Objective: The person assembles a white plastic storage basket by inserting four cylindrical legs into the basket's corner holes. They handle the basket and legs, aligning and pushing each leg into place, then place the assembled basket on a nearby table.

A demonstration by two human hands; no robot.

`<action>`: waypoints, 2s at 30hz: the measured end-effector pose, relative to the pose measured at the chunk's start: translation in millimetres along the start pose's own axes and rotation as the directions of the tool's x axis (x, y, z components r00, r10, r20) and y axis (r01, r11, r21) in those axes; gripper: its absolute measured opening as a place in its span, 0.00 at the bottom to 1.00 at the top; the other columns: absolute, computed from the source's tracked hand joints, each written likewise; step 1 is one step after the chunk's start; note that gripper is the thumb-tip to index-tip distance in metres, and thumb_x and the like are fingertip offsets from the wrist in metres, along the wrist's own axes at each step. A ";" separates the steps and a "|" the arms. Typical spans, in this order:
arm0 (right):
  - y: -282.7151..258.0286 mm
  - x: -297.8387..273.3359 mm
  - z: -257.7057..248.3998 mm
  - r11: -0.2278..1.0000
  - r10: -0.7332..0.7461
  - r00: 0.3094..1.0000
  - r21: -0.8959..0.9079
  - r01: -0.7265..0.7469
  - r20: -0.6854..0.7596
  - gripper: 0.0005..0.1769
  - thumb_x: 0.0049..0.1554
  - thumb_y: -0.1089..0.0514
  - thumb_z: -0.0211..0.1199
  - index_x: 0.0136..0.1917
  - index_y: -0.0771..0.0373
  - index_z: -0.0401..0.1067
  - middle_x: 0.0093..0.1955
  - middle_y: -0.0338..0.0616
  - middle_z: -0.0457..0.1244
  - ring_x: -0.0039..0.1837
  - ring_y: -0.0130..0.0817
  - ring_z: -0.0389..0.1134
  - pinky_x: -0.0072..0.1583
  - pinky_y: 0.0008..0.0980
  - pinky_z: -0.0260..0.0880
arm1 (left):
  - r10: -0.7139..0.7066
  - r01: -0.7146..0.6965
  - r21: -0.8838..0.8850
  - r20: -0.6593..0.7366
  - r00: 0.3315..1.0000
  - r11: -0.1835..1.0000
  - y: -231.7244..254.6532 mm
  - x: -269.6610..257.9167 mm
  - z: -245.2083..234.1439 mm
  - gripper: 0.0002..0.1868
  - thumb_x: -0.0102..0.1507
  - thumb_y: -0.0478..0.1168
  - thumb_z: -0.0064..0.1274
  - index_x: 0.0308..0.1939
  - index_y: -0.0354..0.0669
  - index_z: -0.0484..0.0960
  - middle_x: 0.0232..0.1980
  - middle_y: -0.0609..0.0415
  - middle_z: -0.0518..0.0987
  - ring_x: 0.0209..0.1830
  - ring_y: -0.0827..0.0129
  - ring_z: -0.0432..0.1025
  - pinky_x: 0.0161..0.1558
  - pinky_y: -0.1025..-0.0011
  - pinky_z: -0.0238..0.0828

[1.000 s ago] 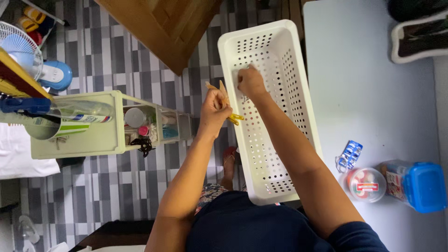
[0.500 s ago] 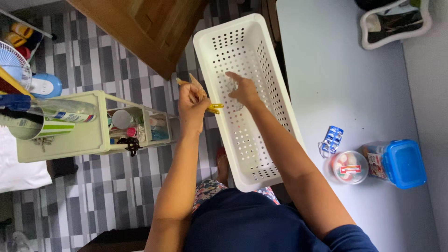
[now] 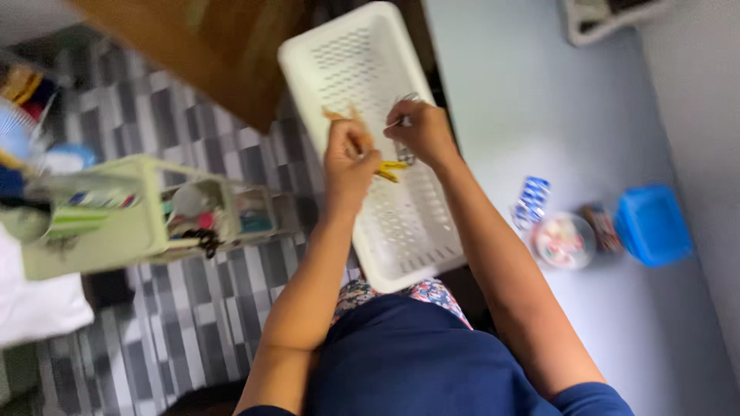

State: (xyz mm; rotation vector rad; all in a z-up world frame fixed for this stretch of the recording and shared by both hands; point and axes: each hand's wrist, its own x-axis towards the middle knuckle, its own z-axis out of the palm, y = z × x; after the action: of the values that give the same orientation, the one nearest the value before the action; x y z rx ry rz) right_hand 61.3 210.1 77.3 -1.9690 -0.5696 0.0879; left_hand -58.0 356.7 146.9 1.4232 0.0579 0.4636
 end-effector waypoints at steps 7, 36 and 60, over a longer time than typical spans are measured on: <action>56.4 -238.2 -189.0 0.884 0.403 0.843 0.390 -0.259 -0.355 0.07 0.52 0.68 0.72 0.41 0.65 0.74 0.40 0.37 0.66 0.43 0.24 0.65 0.45 0.25 0.66 | 0.072 -0.151 0.122 0.493 0.867 0.981 -31.9 -115.6 191.2 0.15 0.53 0.26 0.56 0.41 0.41 0.73 0.42 0.50 0.73 0.43 0.63 0.69 0.47 0.68 0.69; 158.6 -426.4 -270.5 0.827 0.170 0.507 -0.157 -0.540 -0.845 0.36 0.43 0.59 0.79 0.65 0.54 0.72 0.77 0.61 0.48 0.76 0.62 0.52 0.73 0.50 0.58 | -0.299 -0.399 0.790 0.564 0.769 0.466 -304.4 -193.5 289.1 0.21 0.67 0.46 0.51 0.64 0.70 0.78 0.74 0.52 0.66 0.74 0.49 0.60 0.70 0.46 0.62; 179.5 -580.4 -287.3 0.701 0.316 0.129 0.139 -0.700 -0.940 0.26 0.55 0.55 0.73 0.64 0.59 0.71 0.71 0.53 0.59 0.70 0.49 0.62 0.67 0.42 0.65 | -0.292 0.041 0.470 0.475 0.830 0.882 -266.6 -186.9 460.8 0.43 0.60 0.52 0.63 0.73 0.37 0.62 0.69 0.37 0.70 0.69 0.47 0.68 0.69 0.58 0.65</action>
State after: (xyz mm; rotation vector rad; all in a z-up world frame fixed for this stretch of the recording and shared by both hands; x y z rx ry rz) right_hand -301.0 -340.4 -54.3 -2.0423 1.0205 -0.7589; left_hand -11.4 -158.6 -77.9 1.9392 -0.1717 -0.1296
